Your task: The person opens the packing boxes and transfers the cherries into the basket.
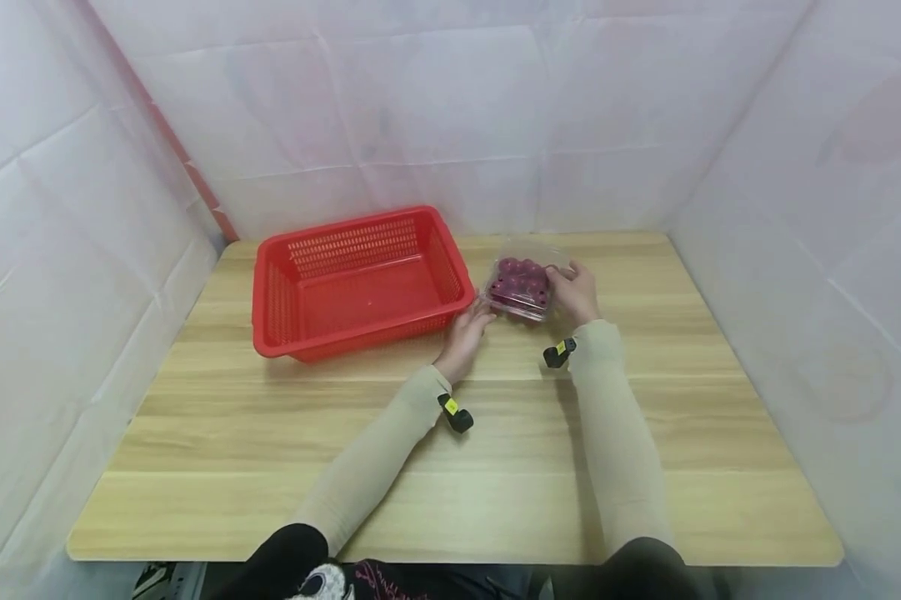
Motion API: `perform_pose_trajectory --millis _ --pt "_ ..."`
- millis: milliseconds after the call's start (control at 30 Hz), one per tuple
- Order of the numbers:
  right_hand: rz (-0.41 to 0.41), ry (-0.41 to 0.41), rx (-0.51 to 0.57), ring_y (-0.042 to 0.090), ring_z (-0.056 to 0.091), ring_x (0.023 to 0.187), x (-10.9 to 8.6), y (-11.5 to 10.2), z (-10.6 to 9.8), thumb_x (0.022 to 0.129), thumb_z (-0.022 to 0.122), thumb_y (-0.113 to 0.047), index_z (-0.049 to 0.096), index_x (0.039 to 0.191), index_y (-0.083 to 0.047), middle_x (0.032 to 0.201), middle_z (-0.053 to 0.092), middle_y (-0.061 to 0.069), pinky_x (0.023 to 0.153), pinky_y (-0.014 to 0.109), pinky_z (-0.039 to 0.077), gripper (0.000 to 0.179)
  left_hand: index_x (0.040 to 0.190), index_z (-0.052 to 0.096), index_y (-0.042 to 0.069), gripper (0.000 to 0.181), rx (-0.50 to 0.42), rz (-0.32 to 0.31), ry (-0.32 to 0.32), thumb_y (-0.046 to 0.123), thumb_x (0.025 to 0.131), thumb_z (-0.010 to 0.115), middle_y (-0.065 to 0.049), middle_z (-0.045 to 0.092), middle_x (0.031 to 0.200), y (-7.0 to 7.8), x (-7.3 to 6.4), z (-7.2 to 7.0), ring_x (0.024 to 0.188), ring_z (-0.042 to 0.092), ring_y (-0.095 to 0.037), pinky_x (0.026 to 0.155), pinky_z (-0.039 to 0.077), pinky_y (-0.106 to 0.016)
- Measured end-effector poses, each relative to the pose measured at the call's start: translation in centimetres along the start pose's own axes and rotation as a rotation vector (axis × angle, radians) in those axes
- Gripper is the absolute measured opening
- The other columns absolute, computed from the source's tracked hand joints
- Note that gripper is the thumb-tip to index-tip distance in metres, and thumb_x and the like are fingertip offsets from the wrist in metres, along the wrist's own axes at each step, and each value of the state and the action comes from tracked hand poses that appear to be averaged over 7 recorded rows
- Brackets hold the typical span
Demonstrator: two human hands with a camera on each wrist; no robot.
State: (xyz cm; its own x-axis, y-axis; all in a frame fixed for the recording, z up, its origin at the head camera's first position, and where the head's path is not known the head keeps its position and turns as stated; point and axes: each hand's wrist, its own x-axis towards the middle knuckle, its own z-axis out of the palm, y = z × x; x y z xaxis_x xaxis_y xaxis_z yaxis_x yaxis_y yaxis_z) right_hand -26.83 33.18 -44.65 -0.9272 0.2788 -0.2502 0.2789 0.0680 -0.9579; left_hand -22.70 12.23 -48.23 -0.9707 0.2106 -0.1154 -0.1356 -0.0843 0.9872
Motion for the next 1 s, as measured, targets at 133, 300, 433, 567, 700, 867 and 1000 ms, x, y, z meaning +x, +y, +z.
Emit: perform_pose_trajectory --millis 133,300,433,567,700,867,1000 --pt "0.013 -0.029 -0.01 0.008 0.056 0.12 -0.6 0.0 -0.5 0.108 0.052 -0.024 0.003 0.166 -0.004 0.169 0.029 0.021 0.085 0.011 0.053 0.078 0.163 0.026 0.005 0.066 -0.003 0.022 -0.076 0.007 0.103 0.054 -0.017 0.036 0.166 0.0 -0.6 -0.3 0.153 0.039 -0.031 0.126 0.033 -0.042" --pt "0.031 -0.085 -0.063 0.017 0.055 0.134 -1.7 0.5 -0.8 0.109 0.051 -0.03 -0.001 0.166 -0.006 0.17 0.026 0.021 0.101 0.016 0.052 0.081 0.166 0.017 0.012 0.072 0.023 0.007 -0.166 0.011 0.104 0.054 -0.013 0.032 0.169 -0.4 -1.7 -1.2 0.155 0.036 -0.03 0.127 0.03 -0.044" --pt "0.031 -0.132 -0.088 0.031 0.039 0.152 -2.9 0.8 -1.0 0.11 0.047 -0.032 -0.005 0.165 -0.006 0.171 0.021 0.021 0.119 0.03 0.042 0.08 0.167 0.017 0.016 0.073 0.021 -0.017 -0.22 0.014 0.104 0.055 -0.01 0.03 0.17 -0.5 -2.9 -1.7 0.155 0.036 -0.029 0.128 0.028 -0.046" --pt "0.021 -0.17 -0.092 0.037 0.032 0.154 -4.1 1.1 -1.3 0.11 0.046 -0.033 -0.007 0.165 -0.006 0.171 0.017 0.022 0.12 0.034 0.038 0.081 0.167 0.018 0.016 0.072 0.01 -0.039 -0.259 0.014 0.104 0.055 -0.009 0.031 0.17 -0.3 -4.4 -2.1 0.154 0.038 -0.029 0.127 0.029 -0.047" --pt "0.005 -0.2 -0.141 0.036 0.038 0.151 -5.6 1.5 -1.6 0.11 0.046 -0.034 -0.004 0.166 -0.006 0.17 0.021 0.024 0.105 0.019 0.05 0.08 0.167 0.016 0.016 0.072 0.014 -0.066 -0.3 0.012 0.104 0.052 -0.006 0.028 0.172 0.2 -6.2 -2.6 0.154 0.037 -0.03 0.127 0.029 -0.049" --pt "-0.032 -0.243 -0.181 0.008 0.06 0.125 -7.5 2.0 -1.9 0.109 0.049 -0.034 0.001 0.166 -0.005 0.167 0.027 0.027 0.087 0.012 0.055 0.08 0.168 0.012 0.018 0.074 -0.019 -0.134 -0.354 0.013 0.104 0.05 -0.004 0.021 0.174 0.8 -8.8 -3.6 0.154 0.036 -0.028 0.126 0.031 -0.05" --pt "-0.046 -0.283 -0.206 -0.007 0.061 0.106 -8.9 2.1 -2.0 0.108 0.053 -0.034 0.003 0.166 -0.005 0.167 0.026 0.029 0.086 0.015 0.056 0.081 0.168 0.013 0.019 0.074 -0.062 -0.19 -0.384 0.015 0.104 0.051 -0.007 0.022 0.173 1.3 -10.6 -4.6 0.15 0.04 -0.03 0.124 0.034 -0.049"
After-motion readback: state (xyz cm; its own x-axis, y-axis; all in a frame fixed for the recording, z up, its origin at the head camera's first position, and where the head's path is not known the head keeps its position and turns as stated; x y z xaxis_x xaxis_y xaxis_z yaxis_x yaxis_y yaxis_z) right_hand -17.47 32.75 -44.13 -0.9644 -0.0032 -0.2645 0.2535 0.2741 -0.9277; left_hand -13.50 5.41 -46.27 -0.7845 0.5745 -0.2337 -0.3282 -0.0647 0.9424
